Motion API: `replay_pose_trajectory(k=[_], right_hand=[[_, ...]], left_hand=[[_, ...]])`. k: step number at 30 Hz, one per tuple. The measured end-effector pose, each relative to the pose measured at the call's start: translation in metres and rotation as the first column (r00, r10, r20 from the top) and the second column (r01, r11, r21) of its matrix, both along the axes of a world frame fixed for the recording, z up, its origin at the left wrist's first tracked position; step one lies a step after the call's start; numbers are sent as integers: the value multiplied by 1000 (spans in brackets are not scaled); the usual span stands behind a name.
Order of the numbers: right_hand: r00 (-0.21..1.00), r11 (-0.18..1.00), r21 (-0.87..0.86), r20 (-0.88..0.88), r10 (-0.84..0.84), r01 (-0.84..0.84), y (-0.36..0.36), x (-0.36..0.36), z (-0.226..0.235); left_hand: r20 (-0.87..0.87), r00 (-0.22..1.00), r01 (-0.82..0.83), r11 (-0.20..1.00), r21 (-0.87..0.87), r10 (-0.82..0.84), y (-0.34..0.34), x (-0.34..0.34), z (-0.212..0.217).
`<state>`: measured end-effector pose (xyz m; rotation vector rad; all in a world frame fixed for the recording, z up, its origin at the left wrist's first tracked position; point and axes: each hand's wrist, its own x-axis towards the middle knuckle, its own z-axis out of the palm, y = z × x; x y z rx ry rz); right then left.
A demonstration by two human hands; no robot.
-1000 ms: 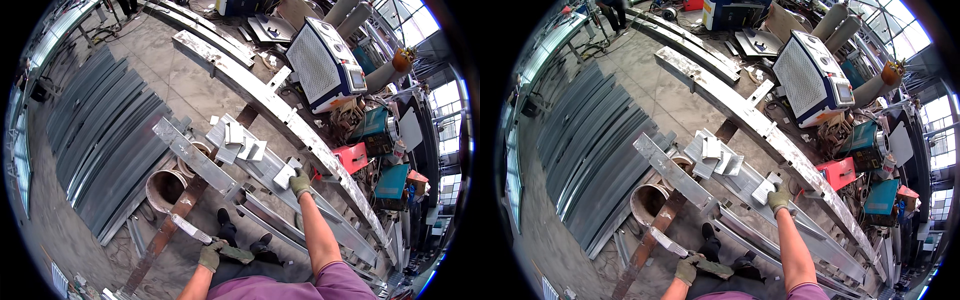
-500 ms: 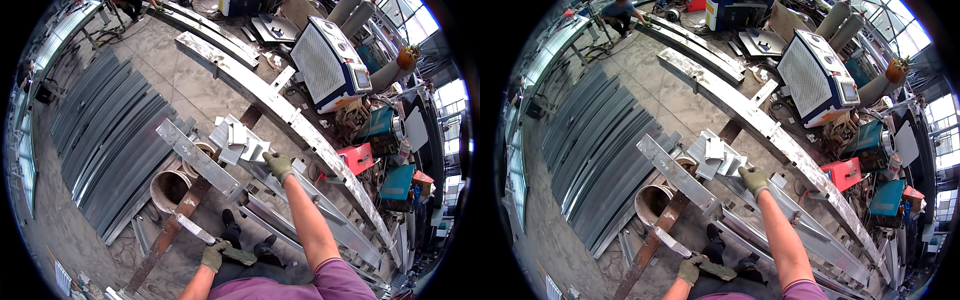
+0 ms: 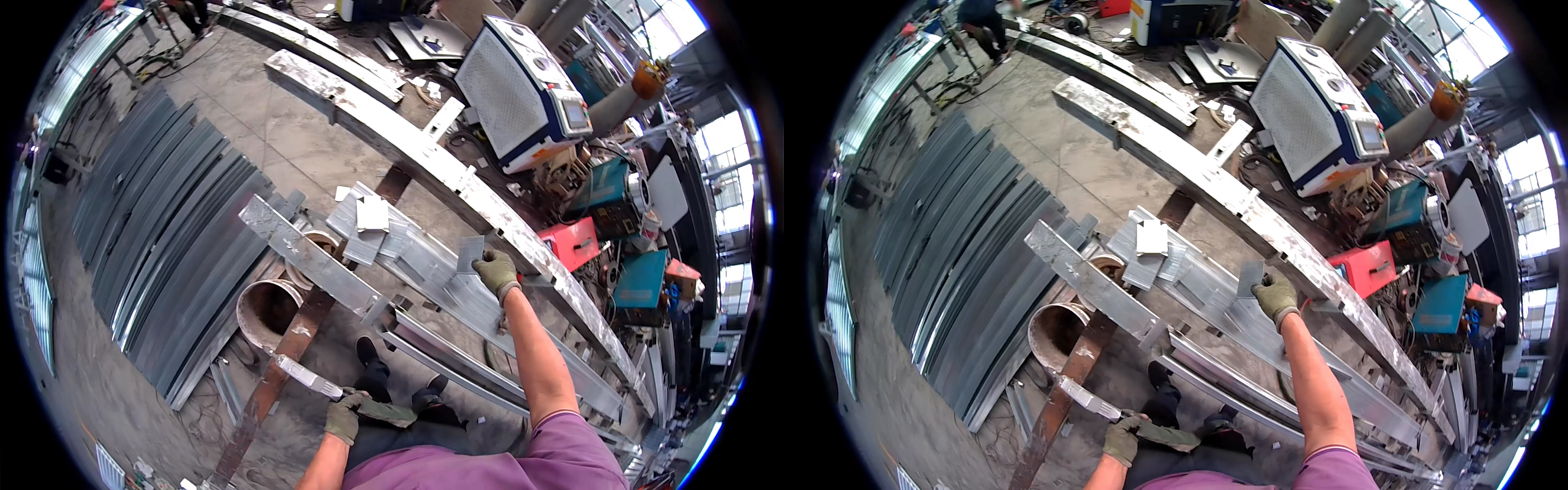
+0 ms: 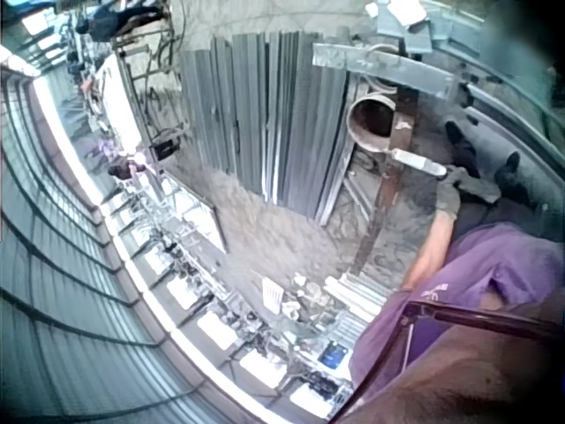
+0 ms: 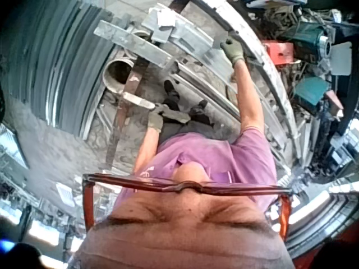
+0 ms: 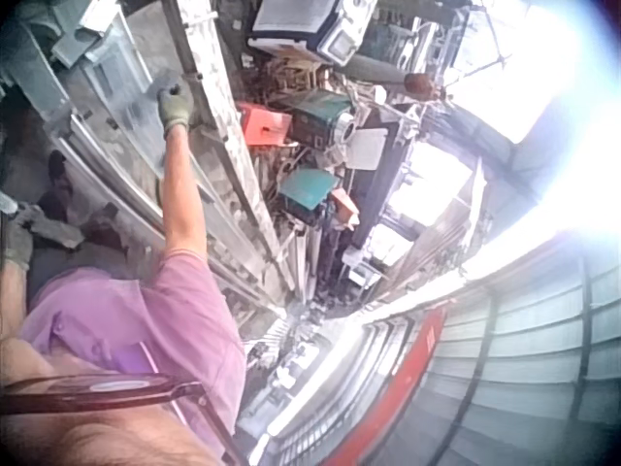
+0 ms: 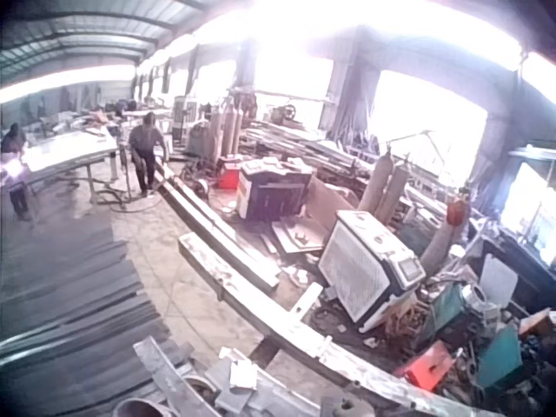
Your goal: The person aligns metal profiles on a workbench and welds them together using a handheld welding torch. They repeatedly position small metal pieces, weld joints, and move the assembled frame to a different location to continue welding.
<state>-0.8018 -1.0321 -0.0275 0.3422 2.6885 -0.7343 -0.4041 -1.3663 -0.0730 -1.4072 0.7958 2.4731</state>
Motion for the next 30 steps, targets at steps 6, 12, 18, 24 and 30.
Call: replay_pose_trajectory(k=[6, 12, 18, 24, 30], right_hand=[[995, 894, 448, 92, -35, -9, 36, 55, 24], [948, 804, 544, 310, 74, -241, 26, 99, -8], [958, 910, 354, 255, 127, -215, -8, 99, -12], [948, 993, -4, 297, 117, -121, -128, 41, 49], [970, 983, -174, 244, -13, 57, -188, -25, -30]], left_hand=[[66, 997, -50, 998, 29, 48, 1, -5, 15], [69, 997, -34, 998, 44, 31, 2, -6, 6], [49, 998, 36, 999, 15, -37, 5, -8, 11], [41, 999, -14, 1000, 27, 13, 8, -2, 12], [24, 999, -23, 1000, 8, 22, 7, 7, 0]])
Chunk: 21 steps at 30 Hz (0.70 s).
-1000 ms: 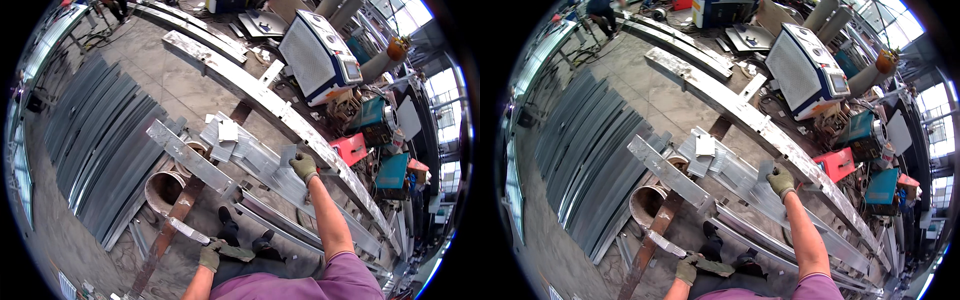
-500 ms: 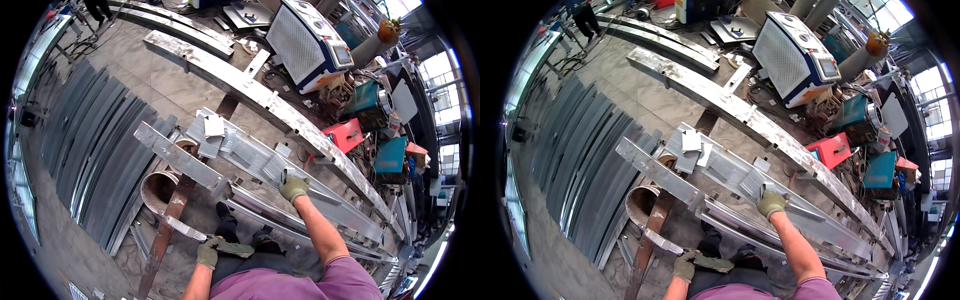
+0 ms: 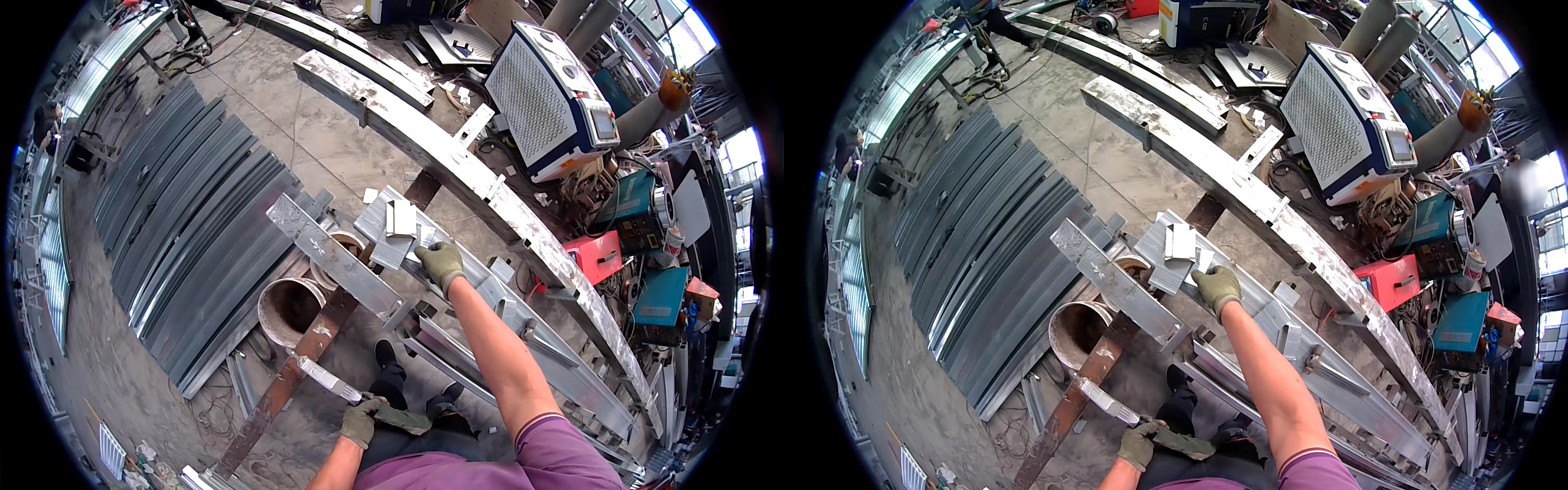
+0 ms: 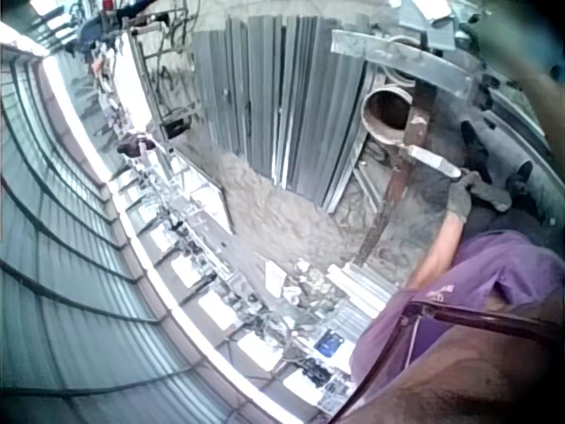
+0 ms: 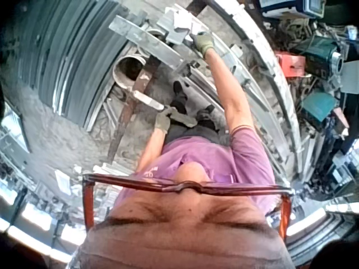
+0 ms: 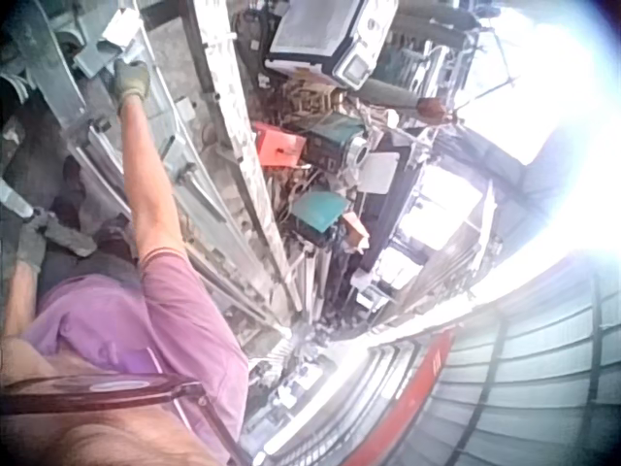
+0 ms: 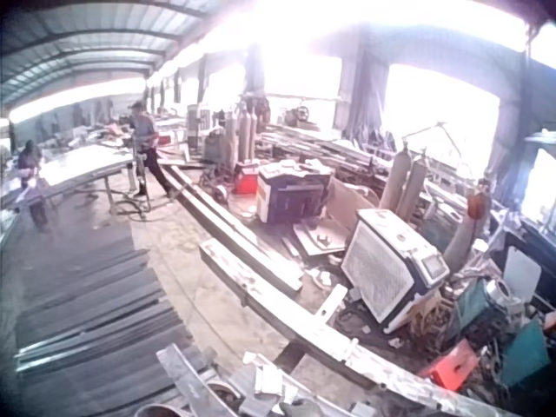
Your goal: The person aligns metal profiles on a workbench and welds them together using a handheld welding torch. They repeatedly position small metal pieces, weld joints, and move the assembled frame to a different location to continue welding.
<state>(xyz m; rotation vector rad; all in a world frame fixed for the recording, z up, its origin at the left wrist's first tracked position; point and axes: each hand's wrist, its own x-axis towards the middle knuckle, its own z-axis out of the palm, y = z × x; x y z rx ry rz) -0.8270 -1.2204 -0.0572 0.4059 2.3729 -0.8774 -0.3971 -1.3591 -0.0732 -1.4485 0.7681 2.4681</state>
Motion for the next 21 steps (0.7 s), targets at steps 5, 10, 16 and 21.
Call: replay_pose_trajectory(k=[5, 10, 16, 21], right_hand=[[992, 995, 98, -125, 3, 9, 26, -16, -36], [970, 935, 328, -152, 189, -131, 19, -15, 39], [657, 764, 558, -450, 606, -322, 41, -35, 20], [391, 677, 575, -554, 736, -460, 32, -28, 40]], left_hand=[[35, 998, -54, 998, 13, 53, -3, 7, -10], [20, 994, -103, 994, 19, 103, -9, 11, -15], [-29, 998, -48, 999, -9, 48, -5, 9, -15], [43, 996, -73, 997, -31, 74, -5, 16, -5]])
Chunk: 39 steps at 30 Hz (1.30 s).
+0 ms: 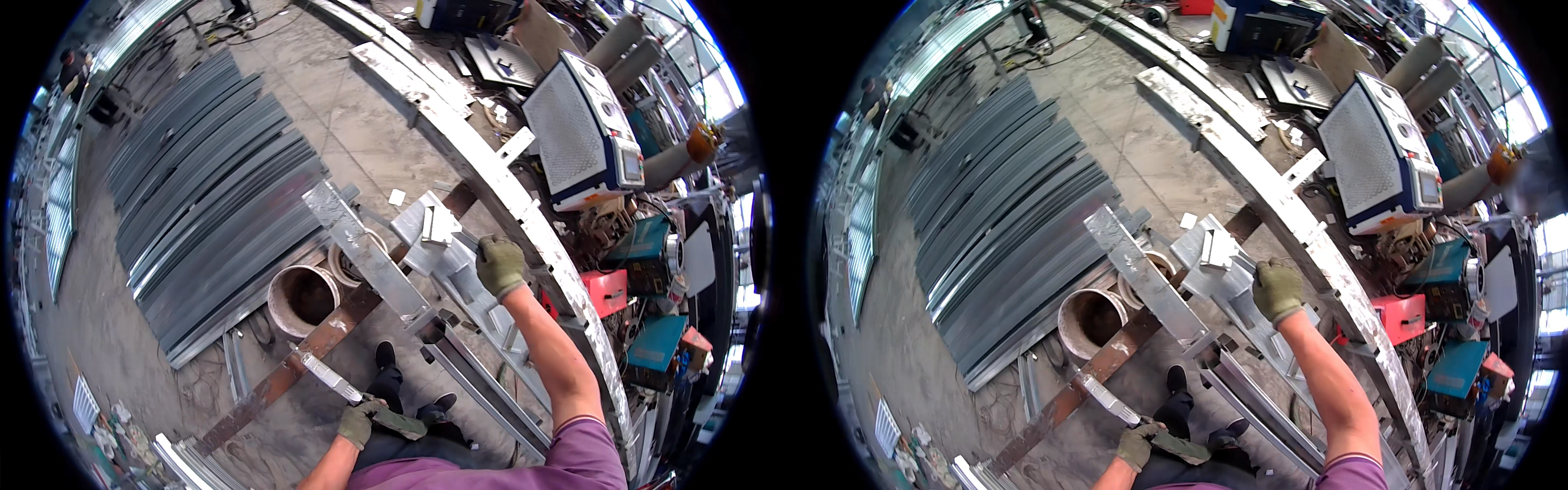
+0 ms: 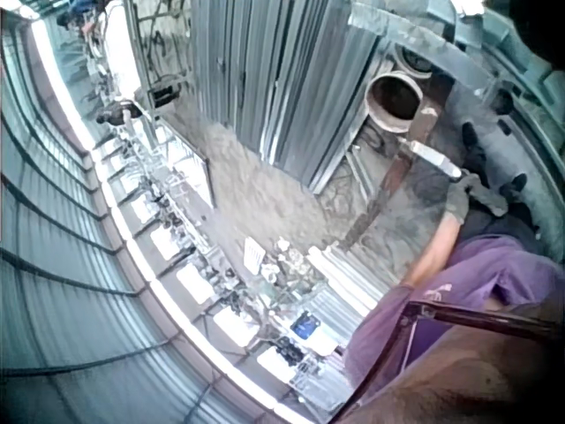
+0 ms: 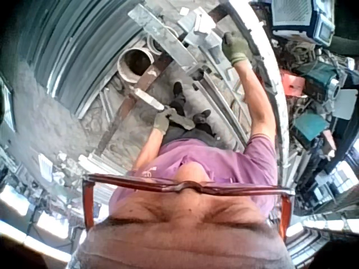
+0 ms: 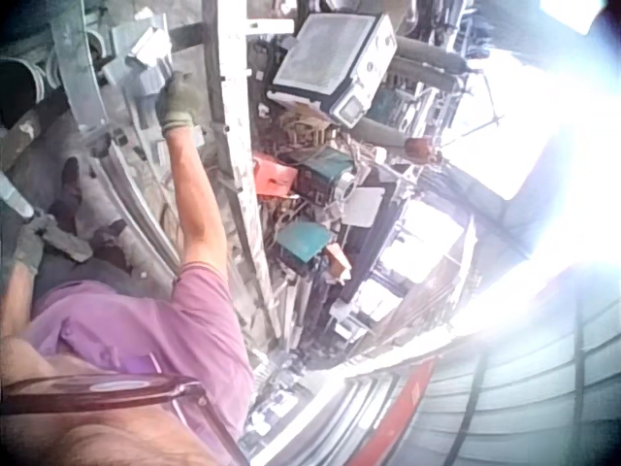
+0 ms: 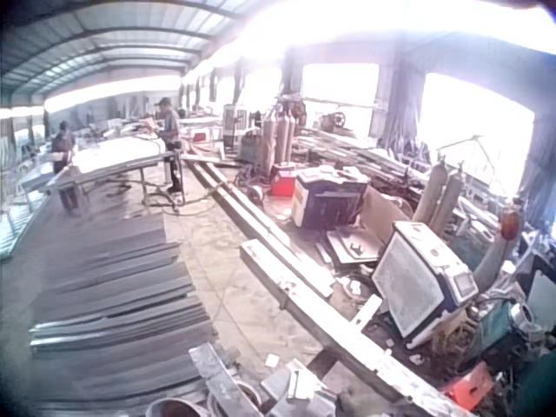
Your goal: The person aligns metal profiles on a workbench and welds them together using a handheld welding torch. They repeatedly position small metal pieces, weld joints, and move the assembled frame to a different location to continue welding.
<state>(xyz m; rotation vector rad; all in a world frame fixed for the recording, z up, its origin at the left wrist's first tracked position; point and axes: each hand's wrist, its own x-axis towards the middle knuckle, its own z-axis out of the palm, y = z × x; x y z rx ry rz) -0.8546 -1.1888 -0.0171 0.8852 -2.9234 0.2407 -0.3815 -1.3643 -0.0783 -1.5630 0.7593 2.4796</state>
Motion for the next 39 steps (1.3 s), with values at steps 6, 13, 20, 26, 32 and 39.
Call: replay_pose_trajectory(k=[6, 13, 20, 26, 32, 39], right_hand=[[939, 949, -68, 137, 314, -307, -65, 45, 39], [901, 905, -121, 107, 420, -407, -124, 57, 17], [962, 980, -35, 189, 198, -194, -16, 18, 15], [984, 965, -203, 38, 176, -165, 20, -1, -16], [991, 960, -274, 103, 82, -51, 36, 18, -46], [963, 933, -350, 209, 168, -87, 50, 26, -48]], left_hand=[[52, 998, -26, 1000, 12, 26, -7, 1, 5], [11, 1000, -26, 1000, -3, 26, 5, 1, 7], [4, 996, -93, 996, 3, 93, 6, 11, -3], [47, 995, -86, 996, 4, 85, -4, 19, -18], [21, 995, -100, 994, 48, 99, -1, 13, -6], [1, 996, -84, 995, 49, 84, 8, 11, -11]])
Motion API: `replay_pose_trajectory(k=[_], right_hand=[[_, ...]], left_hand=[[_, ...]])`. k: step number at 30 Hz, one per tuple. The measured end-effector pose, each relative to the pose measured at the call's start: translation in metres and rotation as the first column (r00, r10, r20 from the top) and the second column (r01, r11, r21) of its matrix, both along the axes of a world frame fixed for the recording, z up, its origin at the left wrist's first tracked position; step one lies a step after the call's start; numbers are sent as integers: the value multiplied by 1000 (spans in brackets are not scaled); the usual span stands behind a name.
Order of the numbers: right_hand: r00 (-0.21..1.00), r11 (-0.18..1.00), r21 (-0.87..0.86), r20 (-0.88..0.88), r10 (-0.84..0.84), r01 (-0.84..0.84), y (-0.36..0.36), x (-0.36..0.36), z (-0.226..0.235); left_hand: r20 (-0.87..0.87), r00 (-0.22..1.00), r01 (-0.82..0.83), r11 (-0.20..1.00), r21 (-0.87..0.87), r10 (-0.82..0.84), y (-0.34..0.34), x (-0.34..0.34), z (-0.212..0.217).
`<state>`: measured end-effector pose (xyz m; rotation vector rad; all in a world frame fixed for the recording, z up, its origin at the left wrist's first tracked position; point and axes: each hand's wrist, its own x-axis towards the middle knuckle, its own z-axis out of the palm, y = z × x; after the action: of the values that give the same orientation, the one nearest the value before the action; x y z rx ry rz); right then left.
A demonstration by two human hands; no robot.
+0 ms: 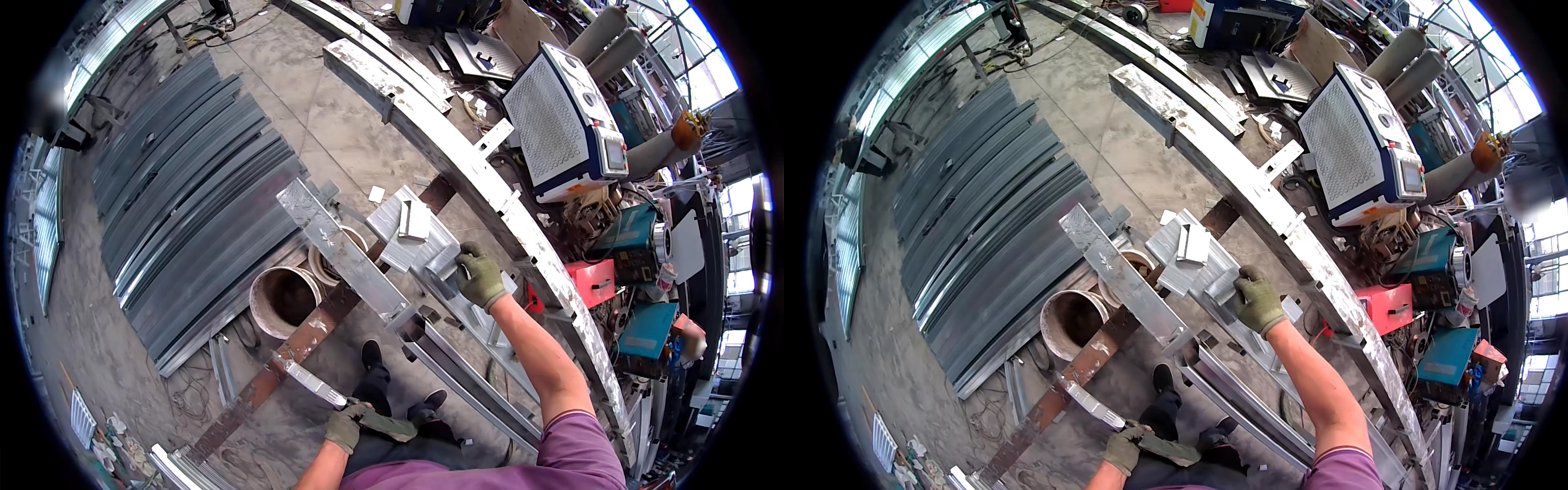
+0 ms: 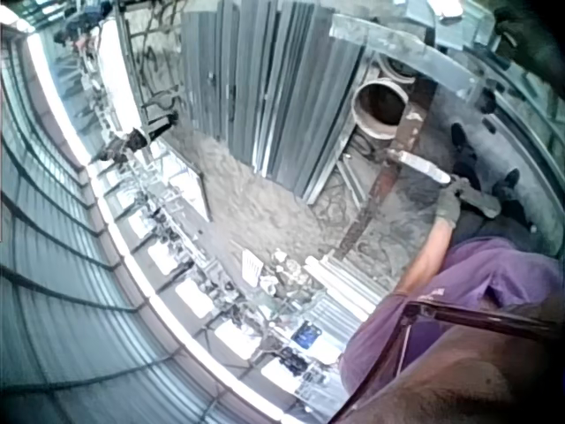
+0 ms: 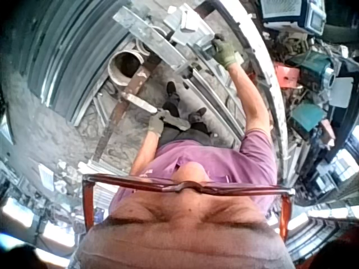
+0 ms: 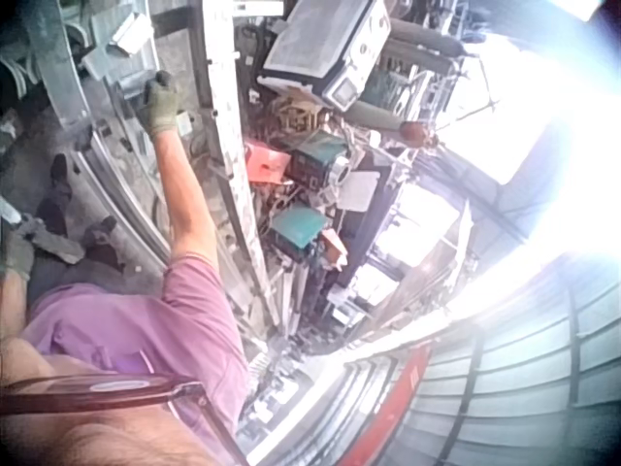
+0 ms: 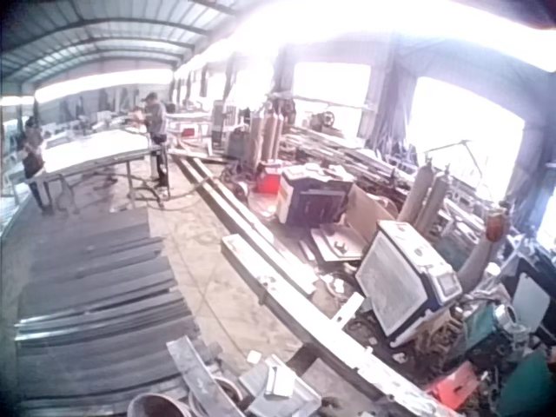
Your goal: The person aligns metal profiles on a workbench and welds them together using a handheld welding torch. They repeatedly position small metal pieces, weld joints, and move the assembled frame to a different location to continue welding.
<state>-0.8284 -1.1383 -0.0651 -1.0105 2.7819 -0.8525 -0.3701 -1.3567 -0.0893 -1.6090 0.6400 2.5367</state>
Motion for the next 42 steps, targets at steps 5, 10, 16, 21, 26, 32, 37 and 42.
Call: replay_pose_trajectory(k=[5, 10, 16, 21, 26, 32, 37, 42], right_hand=[[993, 993, 4, 6, -122, 122, 4, 17, -22], [996, 997, 3, -32, -81, 81, -20, 2, -25], [964, 967, 42, 75, -255, 252, -23, 0, -21], [933, 916, 308, 168, -318, 257, -60, -13, -5], [965, 814, 560, 94, -246, 153, -71, -11, 13], [985, 820, 551, -17, -174, 154, -97, -2, 11], [985, 892, 422, -20, -170, 162, -87, 3, 1], [995, 950, 310, -97, -19, 48, -109, 30, 23]], left_hand=[[14, 999, 46, 999, -10, -46, -5, 1, 4], [44, 999, 24, 999, -29, -23, -7, 0, 6], [30, 1000, 10, 1000, 3, -10, -5, -2, 4], [13, 1000, 13, 1000, 10, -13, -4, -5, 3], [12, 1000, 11, 1000, -10, -10, -4, -1, 5], [31, 999, -5, 1000, -21, 6, -8, 0, 4], [34, 999, -21, 1000, -12, 21, -9, 11, -3], [50, 998, -32, 999, 26, 30, -10, 11, -6]])
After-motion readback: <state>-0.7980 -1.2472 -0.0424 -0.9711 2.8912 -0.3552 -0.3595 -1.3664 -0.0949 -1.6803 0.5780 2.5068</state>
